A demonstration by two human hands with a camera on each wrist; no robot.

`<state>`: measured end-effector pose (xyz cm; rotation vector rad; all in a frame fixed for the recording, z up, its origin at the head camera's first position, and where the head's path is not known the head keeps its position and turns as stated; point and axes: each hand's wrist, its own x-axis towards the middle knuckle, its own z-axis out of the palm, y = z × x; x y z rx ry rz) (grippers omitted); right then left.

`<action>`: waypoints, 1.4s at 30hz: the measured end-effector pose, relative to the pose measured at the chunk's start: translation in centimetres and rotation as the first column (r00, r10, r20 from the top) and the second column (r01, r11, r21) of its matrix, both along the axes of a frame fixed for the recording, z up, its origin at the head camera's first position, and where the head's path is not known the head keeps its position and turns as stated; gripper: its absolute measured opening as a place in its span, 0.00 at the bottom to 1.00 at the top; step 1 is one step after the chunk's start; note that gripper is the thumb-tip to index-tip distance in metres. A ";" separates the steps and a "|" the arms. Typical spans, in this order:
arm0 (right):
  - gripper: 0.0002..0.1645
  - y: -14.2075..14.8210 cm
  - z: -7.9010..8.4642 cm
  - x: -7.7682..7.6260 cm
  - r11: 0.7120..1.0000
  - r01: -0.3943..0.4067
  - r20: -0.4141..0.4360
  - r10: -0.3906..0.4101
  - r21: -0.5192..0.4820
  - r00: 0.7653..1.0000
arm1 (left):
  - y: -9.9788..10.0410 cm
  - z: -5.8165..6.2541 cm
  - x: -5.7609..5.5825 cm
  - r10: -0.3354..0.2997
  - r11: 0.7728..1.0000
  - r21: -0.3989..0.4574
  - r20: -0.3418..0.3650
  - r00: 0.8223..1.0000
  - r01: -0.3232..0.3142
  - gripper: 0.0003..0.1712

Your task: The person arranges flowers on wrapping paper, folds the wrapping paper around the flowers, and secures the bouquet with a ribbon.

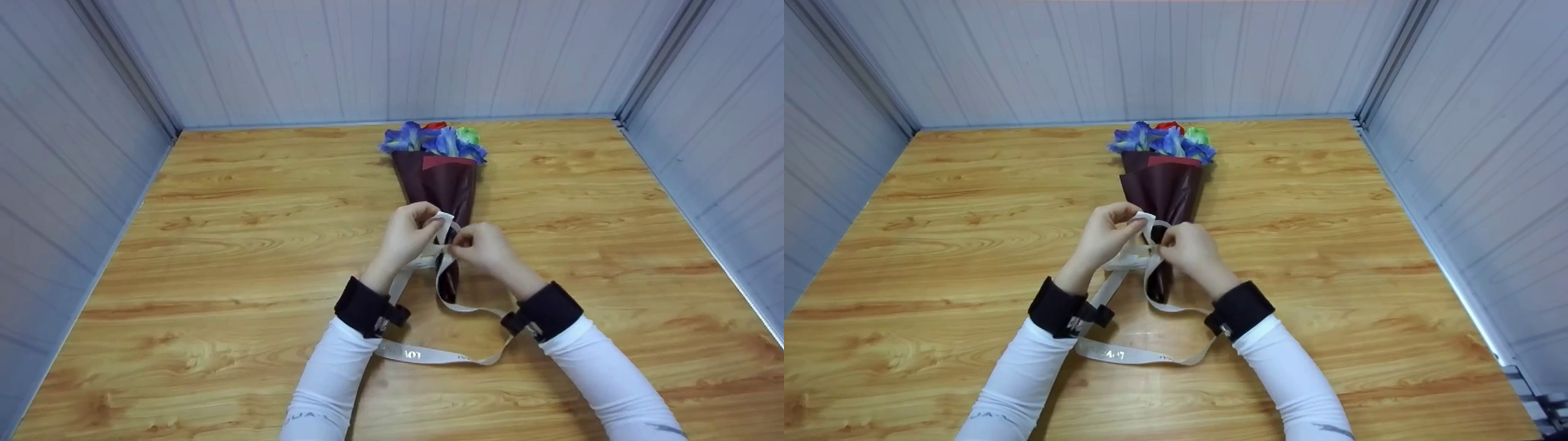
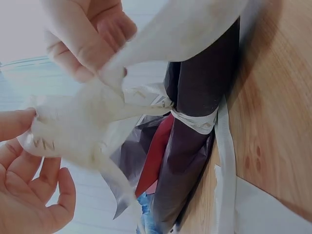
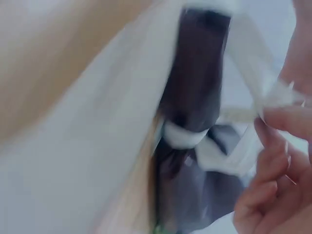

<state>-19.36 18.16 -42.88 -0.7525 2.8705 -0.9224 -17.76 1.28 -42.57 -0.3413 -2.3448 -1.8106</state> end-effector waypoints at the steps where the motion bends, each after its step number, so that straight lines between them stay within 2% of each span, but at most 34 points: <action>1: 0.07 0.2 -0.1 -0.3 0.999 0.028 -0.006 -0.029 -0.016 1.000 | 0.0 0.0 0.0 0.001 1.000 0.000 0.002 1.000 -0.001 0.05; 4: 0.06 0.4 -0.7 -1.0 0.995 0.084 0.004 -0.084 -0.061 0.996 | 0.0 -0.1 0.1 -0.006 1.000 0.002 0.013 1.000 0.006 0.05; 12: 0.05 0.5 -1.6 -2.6 0.984 0.138 0.139 -0.121 -0.113 0.983 | 0.0 -0.3 0.3 -0.020 1.000 0.014 0.011 1.000 0.020 0.04; 18: 0.10 0.5 -1.9 -3.0 0.969 0.184 0.160 -0.158 -0.166 0.974 | 0.1 -0.2 0.1 -0.021 1.000 -0.006 -0.006 1.000 0.020 0.04; 24: 0.14 0.5 -2.3 -3.2 0.970 0.204 0.116 -0.189 -0.135 0.975 | 0.1 -0.2 0.1 -0.020 1.000 -0.008 -0.005 1.000 0.020 0.04; 28: 0.15 0.4 -2.2 -3.1 0.961 0.233 0.146 -0.212 -0.147 0.966 | 0.1 -0.1 0.1 -0.022 1.000 -0.009 -0.009 1.000 0.022 0.04; 34: 0.15 0.6 -2.2 -3.1 0.932 0.288 0.222 -0.240 -0.220 0.945 | 0.0 -0.3 0.0 -0.025 1.000 0.008 -0.001 1.000 0.025 0.04; 39: 0.15 1.4 -1.9 -2.8 0.905 0.278 0.288 -0.187 -0.322 0.939 | -0.3 -0.2 -0.1 -0.023 0.999 0.025 0.030 0.999 0.023 0.04; 42: 0.19 1.9 -1.6 -2.8 0.863 0.300 0.374 -0.142 -0.406 0.916 | -0.5 -0.2 -0.1 -0.008 1.000 0.009 0.028 1.000 0.008 0.05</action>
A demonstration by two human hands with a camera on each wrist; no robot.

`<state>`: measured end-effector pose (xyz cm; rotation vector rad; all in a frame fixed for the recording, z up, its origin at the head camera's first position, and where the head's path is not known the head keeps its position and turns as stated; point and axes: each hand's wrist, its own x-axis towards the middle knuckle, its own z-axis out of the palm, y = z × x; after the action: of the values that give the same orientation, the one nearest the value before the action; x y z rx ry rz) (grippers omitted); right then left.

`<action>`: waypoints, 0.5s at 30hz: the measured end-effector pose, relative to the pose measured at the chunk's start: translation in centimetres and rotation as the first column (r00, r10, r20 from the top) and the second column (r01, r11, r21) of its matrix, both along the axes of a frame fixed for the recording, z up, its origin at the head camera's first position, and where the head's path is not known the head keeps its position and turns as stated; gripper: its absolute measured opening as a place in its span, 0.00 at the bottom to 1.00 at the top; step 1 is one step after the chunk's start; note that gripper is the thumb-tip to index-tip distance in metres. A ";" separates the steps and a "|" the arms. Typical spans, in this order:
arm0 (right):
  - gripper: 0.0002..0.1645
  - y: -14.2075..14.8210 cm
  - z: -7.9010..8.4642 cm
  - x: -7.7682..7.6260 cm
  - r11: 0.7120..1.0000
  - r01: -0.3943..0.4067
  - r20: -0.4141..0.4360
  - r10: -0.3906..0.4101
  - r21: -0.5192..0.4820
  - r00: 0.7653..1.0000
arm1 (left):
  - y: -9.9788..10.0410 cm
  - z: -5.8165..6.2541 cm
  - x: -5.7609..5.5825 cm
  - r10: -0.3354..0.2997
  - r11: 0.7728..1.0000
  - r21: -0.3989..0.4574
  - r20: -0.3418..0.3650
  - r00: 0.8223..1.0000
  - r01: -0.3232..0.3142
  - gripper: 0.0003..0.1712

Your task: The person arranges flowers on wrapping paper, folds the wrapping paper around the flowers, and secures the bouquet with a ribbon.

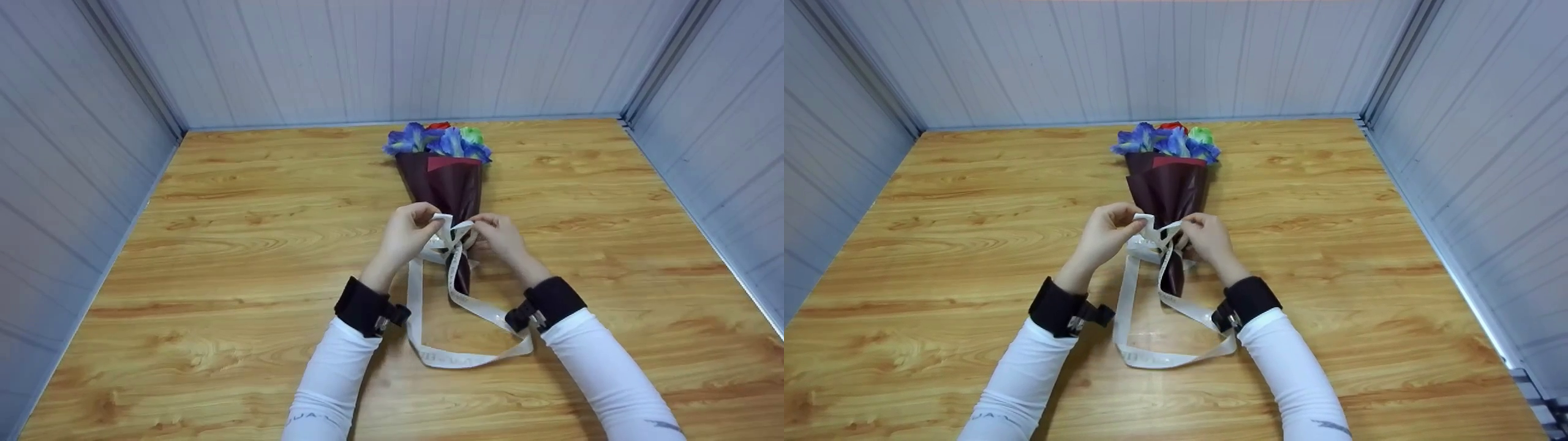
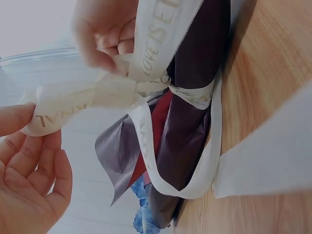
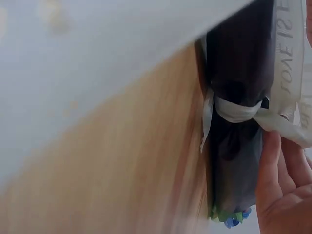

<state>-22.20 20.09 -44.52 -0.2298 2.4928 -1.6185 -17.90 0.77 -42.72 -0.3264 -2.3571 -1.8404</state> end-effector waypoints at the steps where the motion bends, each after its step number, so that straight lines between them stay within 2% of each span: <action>1: 0.21 0.1 0.1 0.0 0.999 0.014 0.022 -0.013 -0.034 1.000 | 0.0 0.0 0.0 0.004 1.000 -0.005 -0.003 1.000 -0.004 0.05; 4: 0.21 0.3 0.1 -0.2 0.991 0.048 0.080 -0.038 -0.128 0.996 | -0.2 0.0 -0.1 0.013 1.000 -0.014 -0.009 1.000 -0.013 0.05; 6: 0.19 0.3 -0.1 -0.3 0.989 0.075 0.060 -0.068 -0.130 0.996 | -0.2 -0.1 -0.2 0.016 1.000 -0.017 -0.012 1.000 -0.016 0.05; 8: 0.17 0.2 -0.3 -0.4 0.990 0.087 0.023 -0.085 -0.111 0.996 | -0.2 -0.1 -0.2 0.019 1.000 -0.021 -0.015 1.000 -0.019 0.05; 12: 0.13 0.1 -0.4 -0.6 0.993 0.117 -0.047 -0.118 -0.010 0.992 | -0.4 -0.1 -0.3 0.028 0.999 -0.032 -0.013 1.000 -0.028 0.05; 15: 0.09 0.2 -0.3 -0.7 0.993 0.117 -0.030 -0.116 0.001 0.993 | -0.6 -0.1 -0.4 0.044 0.998 -0.033 -0.006 0.999 -0.044 0.05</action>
<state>-22.88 20.32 -44.81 -0.1105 2.5749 -1.6668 -18.28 0.20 -42.86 -0.2807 -2.3736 -1.7807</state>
